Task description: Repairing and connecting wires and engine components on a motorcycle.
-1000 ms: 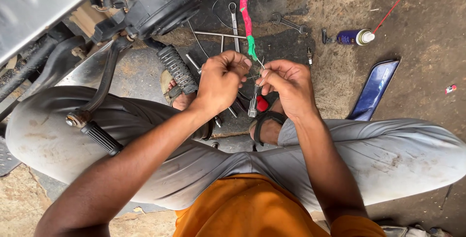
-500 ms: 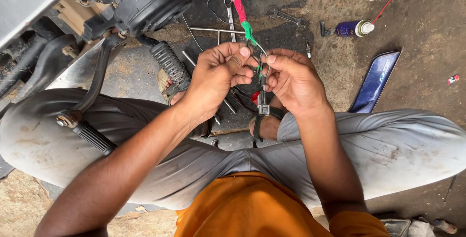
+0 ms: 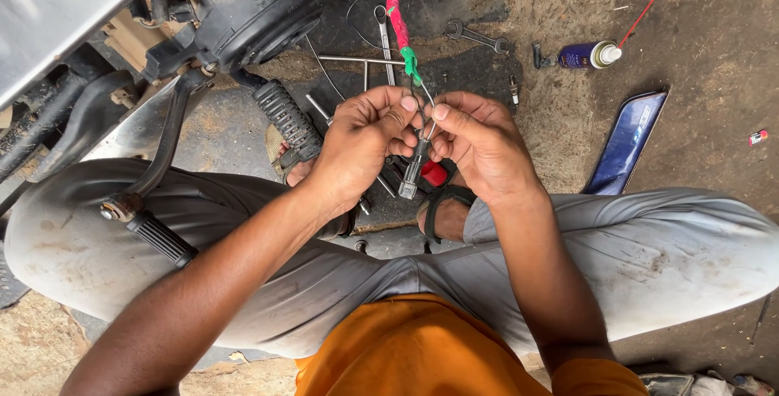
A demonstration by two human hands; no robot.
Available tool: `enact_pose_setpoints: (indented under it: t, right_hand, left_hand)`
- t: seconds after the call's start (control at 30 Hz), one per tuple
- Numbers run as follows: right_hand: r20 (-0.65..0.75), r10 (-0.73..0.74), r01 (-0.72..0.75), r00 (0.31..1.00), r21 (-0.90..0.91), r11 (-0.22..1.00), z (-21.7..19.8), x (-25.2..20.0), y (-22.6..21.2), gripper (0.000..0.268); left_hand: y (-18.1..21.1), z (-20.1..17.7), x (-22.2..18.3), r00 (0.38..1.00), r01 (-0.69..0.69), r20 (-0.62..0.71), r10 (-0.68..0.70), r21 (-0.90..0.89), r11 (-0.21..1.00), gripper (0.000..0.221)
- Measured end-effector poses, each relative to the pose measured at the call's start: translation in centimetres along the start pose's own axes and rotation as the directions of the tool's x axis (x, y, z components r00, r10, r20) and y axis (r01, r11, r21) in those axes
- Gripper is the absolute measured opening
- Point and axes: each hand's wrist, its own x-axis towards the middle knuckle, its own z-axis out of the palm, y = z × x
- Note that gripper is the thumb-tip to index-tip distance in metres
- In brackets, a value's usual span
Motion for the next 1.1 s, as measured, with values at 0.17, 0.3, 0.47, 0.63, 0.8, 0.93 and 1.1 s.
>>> enact_pose_setpoints:
  t: [0.17,0.3,0.47,0.63,0.8,0.93,1.1]
  right_hand:
    - [0.002,-0.017,0.017,1.0,-0.007,1.0,-0.4,0.3,0.2,0.012]
    - [-0.024,-0.037,0.038,0.999,0.038,0.999,-0.7,0.4,-0.1,0.013]
    - [-0.067,-0.037,0.044,0.997,0.097,0.994,-1.2,0.7,-0.5,0.014]
    - [-0.137,-0.005,0.035,0.991,0.218,0.975,-1.5,1.1,0.0,0.013]
    - [-0.093,0.053,-0.032,0.994,0.205,0.978,-1.1,1.3,0.9,0.012]
    - [-0.056,0.077,-0.064,0.995,0.206,0.976,-0.8,1.3,0.8,0.016]
    - [-0.044,0.091,-0.08,0.995,0.214,0.974,-0.5,1.2,0.7,0.019]
  left_hand:
    - [0.0,0.3,-0.3,0.999,-0.036,0.003,0.036,0.072,0.997,0.015]
    - [-0.2,0.4,-0.7,0.997,-0.074,0.043,0.067,0.196,0.978,0.008]
    - [2.4,2.0,-2.7,0.969,-0.248,0.117,0.219,0.44,0.863,0.027]
    - [3.3,1.8,-3.4,0.838,-0.54,0.34,0.427,0.624,0.564,0.05]
    - [3.1,1.4,-3.3,0.755,-0.644,0.422,0.501,0.621,0.448,0.034]
    - [2.8,1.3,-3.2,0.769,-0.627,0.408,0.493,0.63,0.457,0.033]
    - [2.5,1.2,-3.1,0.751,-0.647,0.407,0.52,0.61,0.457,0.034]
